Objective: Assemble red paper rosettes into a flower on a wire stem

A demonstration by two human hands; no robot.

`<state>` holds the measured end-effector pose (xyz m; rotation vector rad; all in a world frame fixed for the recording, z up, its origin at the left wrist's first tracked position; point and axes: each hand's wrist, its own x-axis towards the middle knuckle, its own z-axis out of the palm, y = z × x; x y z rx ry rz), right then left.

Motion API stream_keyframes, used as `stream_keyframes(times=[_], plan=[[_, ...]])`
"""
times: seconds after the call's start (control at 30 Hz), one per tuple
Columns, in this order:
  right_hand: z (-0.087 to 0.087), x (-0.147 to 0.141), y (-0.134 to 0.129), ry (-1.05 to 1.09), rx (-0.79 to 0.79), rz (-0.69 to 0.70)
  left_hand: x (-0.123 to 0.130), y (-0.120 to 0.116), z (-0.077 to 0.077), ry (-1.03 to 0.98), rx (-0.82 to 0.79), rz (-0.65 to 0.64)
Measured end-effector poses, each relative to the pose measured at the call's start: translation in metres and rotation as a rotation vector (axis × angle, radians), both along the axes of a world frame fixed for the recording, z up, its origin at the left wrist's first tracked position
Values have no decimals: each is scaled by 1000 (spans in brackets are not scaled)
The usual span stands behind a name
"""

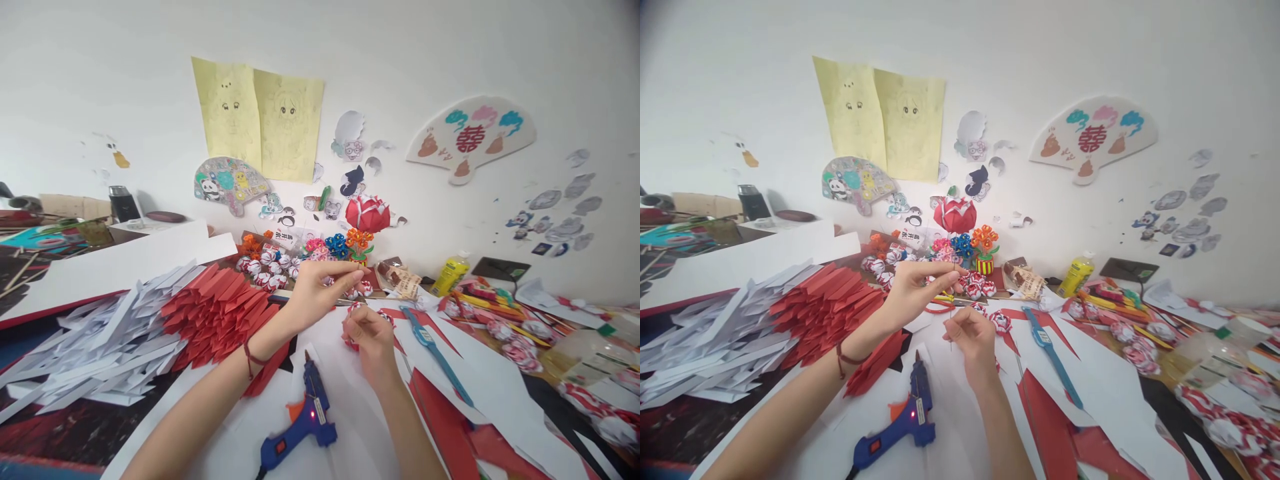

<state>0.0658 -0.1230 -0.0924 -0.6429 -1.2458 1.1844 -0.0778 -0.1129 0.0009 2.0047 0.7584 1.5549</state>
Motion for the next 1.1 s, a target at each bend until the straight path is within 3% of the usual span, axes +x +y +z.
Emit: stream_keyframes(times=[0.73, 1.1], plan=[[-4, 0, 4, 28, 82, 122, 4, 1, -4, -38, 47, 59], [-5, 1, 3, 1, 83, 86, 4, 3, -6, -27, 101, 88]])
